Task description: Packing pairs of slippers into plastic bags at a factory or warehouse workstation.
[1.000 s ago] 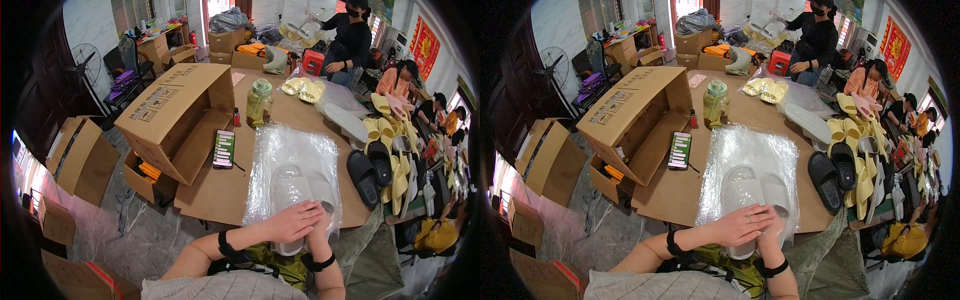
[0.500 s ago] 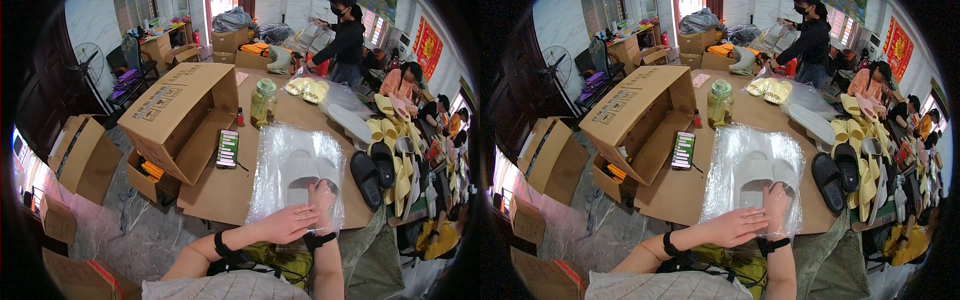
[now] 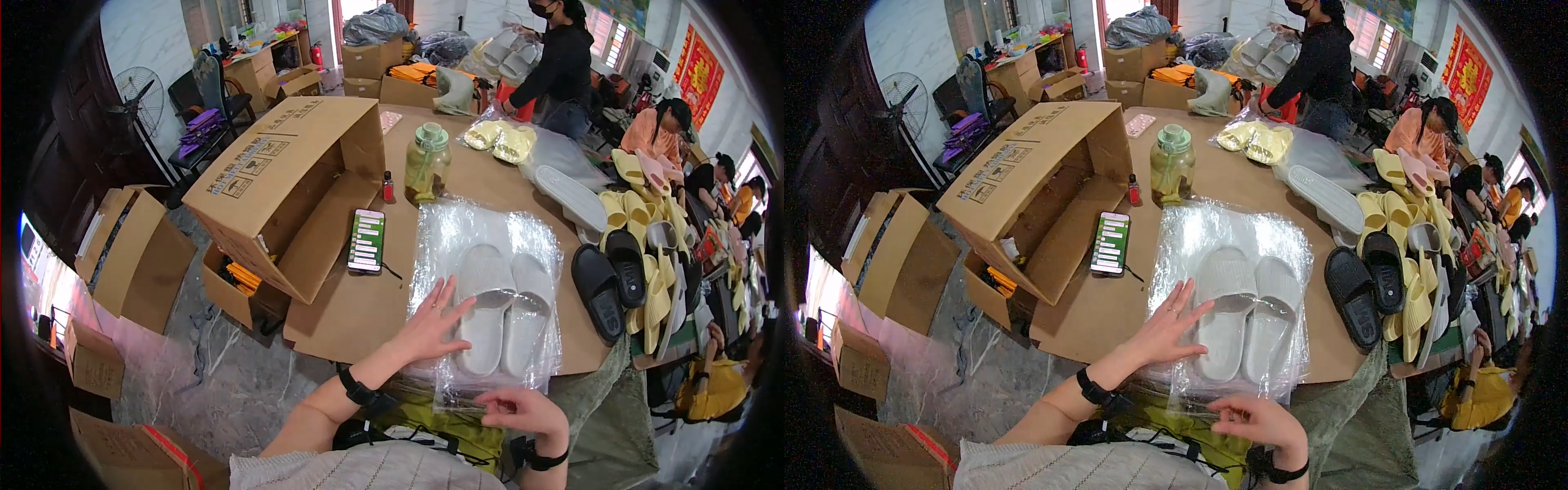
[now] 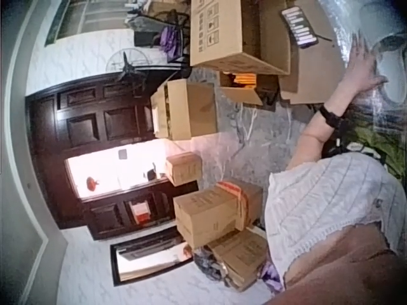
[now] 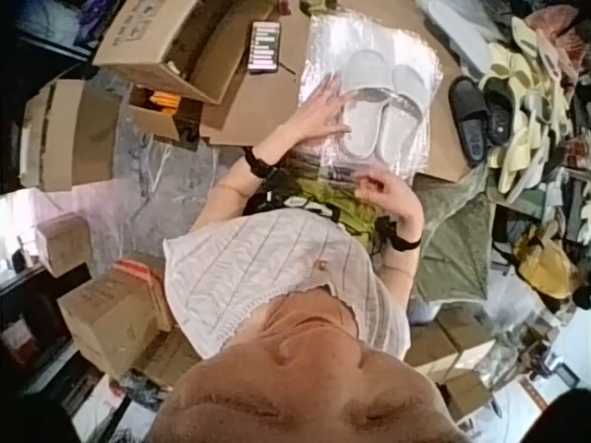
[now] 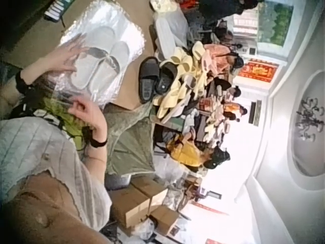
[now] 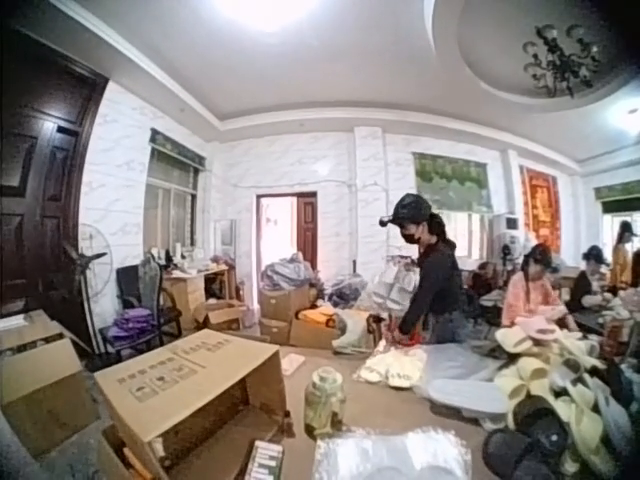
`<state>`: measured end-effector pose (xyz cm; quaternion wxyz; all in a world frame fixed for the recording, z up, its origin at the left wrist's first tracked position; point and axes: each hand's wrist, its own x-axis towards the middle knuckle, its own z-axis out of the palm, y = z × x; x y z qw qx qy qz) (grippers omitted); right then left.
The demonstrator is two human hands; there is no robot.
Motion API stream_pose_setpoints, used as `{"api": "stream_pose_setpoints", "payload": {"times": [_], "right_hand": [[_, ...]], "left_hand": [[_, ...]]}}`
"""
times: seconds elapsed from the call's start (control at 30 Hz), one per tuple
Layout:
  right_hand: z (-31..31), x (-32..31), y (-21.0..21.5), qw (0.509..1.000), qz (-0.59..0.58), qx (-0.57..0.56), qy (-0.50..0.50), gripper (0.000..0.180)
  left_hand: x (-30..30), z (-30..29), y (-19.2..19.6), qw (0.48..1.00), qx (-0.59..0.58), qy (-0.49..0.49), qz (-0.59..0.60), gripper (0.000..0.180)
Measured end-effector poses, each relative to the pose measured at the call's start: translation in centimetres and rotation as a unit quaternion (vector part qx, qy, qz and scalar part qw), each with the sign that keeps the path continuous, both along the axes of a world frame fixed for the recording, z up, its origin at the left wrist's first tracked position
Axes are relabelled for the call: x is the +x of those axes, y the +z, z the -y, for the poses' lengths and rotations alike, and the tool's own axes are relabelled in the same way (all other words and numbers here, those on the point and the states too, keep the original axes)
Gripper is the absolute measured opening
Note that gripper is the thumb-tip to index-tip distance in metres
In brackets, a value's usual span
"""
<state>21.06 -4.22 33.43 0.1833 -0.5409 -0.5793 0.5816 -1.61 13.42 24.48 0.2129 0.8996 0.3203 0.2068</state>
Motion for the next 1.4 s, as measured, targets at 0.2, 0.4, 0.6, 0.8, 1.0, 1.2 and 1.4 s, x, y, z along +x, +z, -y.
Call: {"api": "stream_pose_setpoints", "payload": {"times": [0.2, 0.4, 0.6, 0.8, 1.0, 1.2, 1.4], "right_hand": [[0.5, 2.2, 4.1, 0.933, -0.212, 0.202, -0.209, 0.016], [-8.1, 1.3, -1.3, 0.889, 0.109, 0.281, -0.346, 0.022], [-9.0, 1.4, -5.7, 0.875, 0.334, 0.198, -0.289, 0.047], [-9.3, 0.8, -6.1, 0.801, 0.395, 0.334, -0.3, 0.05], [-11.0, 0.5, -6.8, 0.79, 0.39, 0.332, -0.337, 0.06], [-11.1, 0.4, -5.1, 0.87, 0.301, 0.214, -0.326, 0.059], [-10.2, 1.8, -6.5, 0.819, 0.394, 0.26, -0.327, 0.056]], "left_hand": [[0.0, -0.5, -2.2, 0.999, -0.028, -0.021, 0.038, 0.088], [-0.3, -0.1, -2.2, 0.998, -0.023, -0.018, 0.064, 0.085], [-0.5, -0.4, -2.5, 0.994, -0.015, -0.034, 0.099, 0.081], [-0.8, -0.3, -2.5, 0.993, -0.023, -0.028, 0.108, 0.082], [0.1, -0.3, -2.9, 0.994, -0.024, -0.03, 0.105, 0.079], [-0.5, -0.4, -3.1, 0.993, -0.044, -0.023, 0.106, 0.076], [-0.2, -0.5, -2.7, 0.994, -0.039, -0.019, 0.101, 0.078]]}}
